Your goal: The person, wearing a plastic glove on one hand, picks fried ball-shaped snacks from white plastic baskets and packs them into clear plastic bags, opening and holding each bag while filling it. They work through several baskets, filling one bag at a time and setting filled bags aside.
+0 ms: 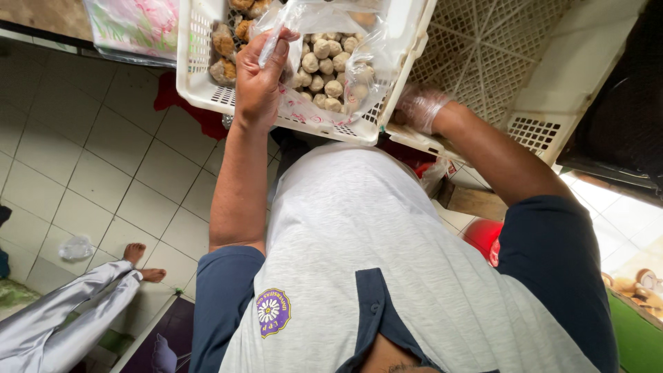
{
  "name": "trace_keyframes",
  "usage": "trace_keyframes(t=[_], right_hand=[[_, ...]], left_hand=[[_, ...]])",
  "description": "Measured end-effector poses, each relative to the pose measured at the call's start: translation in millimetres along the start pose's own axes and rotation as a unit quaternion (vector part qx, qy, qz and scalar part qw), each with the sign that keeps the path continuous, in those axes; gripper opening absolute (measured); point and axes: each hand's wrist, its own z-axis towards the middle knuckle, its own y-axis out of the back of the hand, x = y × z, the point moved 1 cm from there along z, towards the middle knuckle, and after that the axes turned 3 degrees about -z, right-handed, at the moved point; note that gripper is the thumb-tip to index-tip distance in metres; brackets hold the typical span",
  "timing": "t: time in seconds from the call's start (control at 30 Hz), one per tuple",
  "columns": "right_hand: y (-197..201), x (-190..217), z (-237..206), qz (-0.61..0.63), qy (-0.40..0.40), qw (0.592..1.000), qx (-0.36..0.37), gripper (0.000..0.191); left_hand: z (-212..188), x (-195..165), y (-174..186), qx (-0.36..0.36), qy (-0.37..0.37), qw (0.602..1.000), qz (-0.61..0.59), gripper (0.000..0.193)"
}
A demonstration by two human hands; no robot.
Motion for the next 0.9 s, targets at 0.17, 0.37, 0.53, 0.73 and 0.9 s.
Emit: trace_keyframes(t=[0.17, 0.37, 0.53, 0.73, 0.9], right_hand=[[-1.0, -3.9, 5.5, 0.535, -0.083, 0.836, -0.082, 0.030], [29.4, -55.3, -38.6, 0.231, -0.135, 0.958, -0.099, 0.017], [36.0, -95.3, -77.7, 0.546, 0.014, 0.785, -0.292, 0.014], [16.9, -98.3, -68.0, 0.673, -0.018, 0.679, -0.291, 0.009], [38.8, -57.2, -71.4, 0.655, 0.034, 0.681, -0.326, 0.018]], left_hand=[[-0.5, -5.7, -5.7, 0.009, 0.001, 1.000, 0.009, 0.020], [3.8, -5.7, -10.9, 0.034, -0.007, 0.999, -0.008, 0.021], [4.9, -5.5, -14.3, 0.034, 0.003, 0.999, -0.018, 0.020], [6.6, -3.7, -14.0, 0.036, -0.004, 0.999, -0.026, 0.020], [6.5, -0.1, -10.9, 0.030, -0.017, 0.999, -0.032, 0.020]])
